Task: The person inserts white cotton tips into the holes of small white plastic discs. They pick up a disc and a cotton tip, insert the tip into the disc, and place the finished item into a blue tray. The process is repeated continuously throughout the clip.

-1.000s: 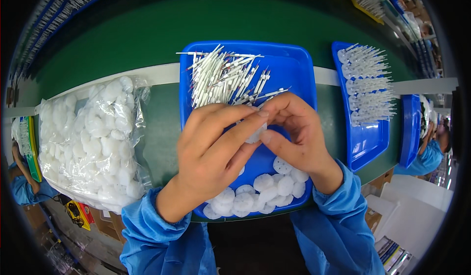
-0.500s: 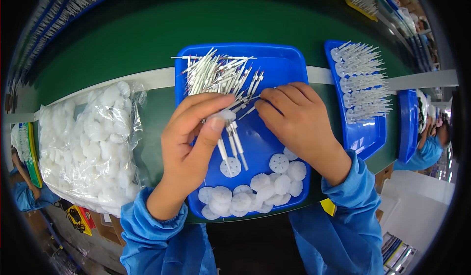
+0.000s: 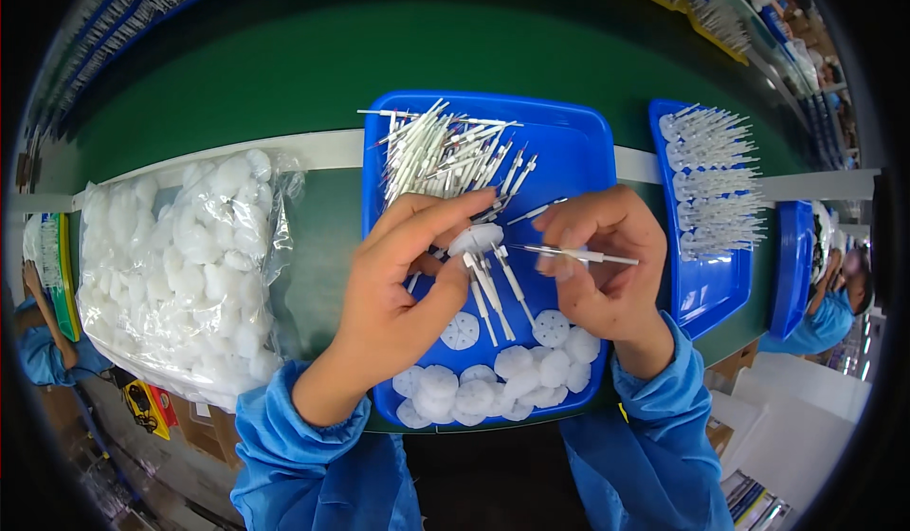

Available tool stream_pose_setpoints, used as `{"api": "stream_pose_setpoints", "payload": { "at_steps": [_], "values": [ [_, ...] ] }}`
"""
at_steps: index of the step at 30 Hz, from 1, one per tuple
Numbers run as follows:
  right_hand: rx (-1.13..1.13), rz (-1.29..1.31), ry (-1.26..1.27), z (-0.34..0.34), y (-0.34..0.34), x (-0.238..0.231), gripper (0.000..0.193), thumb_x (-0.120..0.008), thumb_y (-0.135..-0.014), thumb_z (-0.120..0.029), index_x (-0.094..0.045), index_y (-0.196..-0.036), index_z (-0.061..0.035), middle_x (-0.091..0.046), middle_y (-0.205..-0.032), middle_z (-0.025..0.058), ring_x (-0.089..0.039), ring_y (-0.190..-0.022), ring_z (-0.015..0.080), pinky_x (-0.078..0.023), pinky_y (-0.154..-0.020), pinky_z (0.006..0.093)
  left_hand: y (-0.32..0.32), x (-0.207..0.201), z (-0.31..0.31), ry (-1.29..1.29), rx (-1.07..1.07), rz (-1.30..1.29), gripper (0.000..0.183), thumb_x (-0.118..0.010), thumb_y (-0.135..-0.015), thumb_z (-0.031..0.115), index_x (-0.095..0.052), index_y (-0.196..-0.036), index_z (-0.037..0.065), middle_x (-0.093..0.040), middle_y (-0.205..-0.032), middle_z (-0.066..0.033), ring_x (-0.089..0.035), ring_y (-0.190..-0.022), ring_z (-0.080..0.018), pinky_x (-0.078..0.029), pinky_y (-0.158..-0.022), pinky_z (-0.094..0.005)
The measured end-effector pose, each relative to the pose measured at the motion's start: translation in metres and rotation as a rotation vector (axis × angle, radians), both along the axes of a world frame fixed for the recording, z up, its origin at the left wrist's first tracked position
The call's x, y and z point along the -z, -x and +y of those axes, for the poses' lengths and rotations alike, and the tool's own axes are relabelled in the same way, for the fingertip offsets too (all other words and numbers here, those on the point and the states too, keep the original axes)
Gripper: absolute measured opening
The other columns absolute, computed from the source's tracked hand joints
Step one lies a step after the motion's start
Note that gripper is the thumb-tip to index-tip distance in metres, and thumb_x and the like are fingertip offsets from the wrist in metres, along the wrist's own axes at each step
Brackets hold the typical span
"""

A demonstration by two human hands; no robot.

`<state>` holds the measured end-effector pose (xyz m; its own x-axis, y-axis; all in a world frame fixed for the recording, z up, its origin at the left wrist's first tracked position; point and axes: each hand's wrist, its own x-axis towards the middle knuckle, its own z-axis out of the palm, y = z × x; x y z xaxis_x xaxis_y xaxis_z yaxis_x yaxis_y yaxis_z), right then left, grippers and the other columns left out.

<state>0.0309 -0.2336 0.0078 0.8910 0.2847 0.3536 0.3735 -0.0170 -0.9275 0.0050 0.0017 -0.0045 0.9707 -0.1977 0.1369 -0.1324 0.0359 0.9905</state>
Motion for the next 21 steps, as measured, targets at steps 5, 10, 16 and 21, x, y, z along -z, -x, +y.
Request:
{"api": "stream_pose_setpoints", "payload": {
  "at_steps": [5,10,16,21],
  "values": [
    [-0.033,0.044,0.063,0.002,-0.001,0.008,0.018,-0.081,-0.087,0.005,-0.073,-0.102,-0.0016,-0.079,-0.098,0.009,-0.078,-0.093,0.0159,-0.061,-0.083,0.0306,0.002,0.001,-0.001,0.085,-0.022,0.057,0.049,-0.065,-0.094,-0.013,-0.072,-0.14,0.003,-0.067,-0.119,-0.0087,-0.069,-0.107,-0.0143,-0.061,-0.082,-0.0233],
    [0.123,0.025,0.246,0.005,0.003,0.004,0.019,-0.088,-0.087,-0.001,-0.079,-0.103,-0.0021,-0.08,-0.09,0.0078,-0.077,-0.079,0.0138,-0.059,-0.071,0.0258,0.002,0.004,-0.001,0.09,-0.07,0.024,0.042,-0.068,-0.096,-0.011,-0.074,-0.136,0.002,-0.068,-0.121,-0.0102,-0.072,-0.105,-0.015,-0.062,-0.083,-0.0232],
    [0.14,0.077,0.323,0.007,0.009,0.004,0.017,-0.09,-0.088,-0.003,-0.08,-0.102,-0.0041,-0.07,-0.067,0.0006,-0.065,-0.058,0.005,-0.05,-0.054,0.023,0.0,0.002,0.001,-0.048,-0.143,-0.088,0.042,-0.072,-0.093,-0.012,-0.079,-0.132,0.002,-0.068,-0.121,-0.011,-0.071,-0.103,-0.0153,-0.063,-0.079,-0.0247],
    [0.172,0.057,0.357,0.008,0.011,0.001,0.017,-0.091,-0.087,-0.005,-0.08,-0.1,-0.0062,-0.061,-0.058,-0.0016,-0.057,-0.051,0.0038,-0.041,-0.049,0.0239,0.002,-0.008,0.001,-0.218,-0.098,-0.133,0.041,-0.072,-0.092,-0.012,-0.079,-0.131,0.0,-0.066,-0.121,-0.0115,-0.069,-0.107,-0.0177,-0.062,-0.086,-0.0275]
  ]
}}
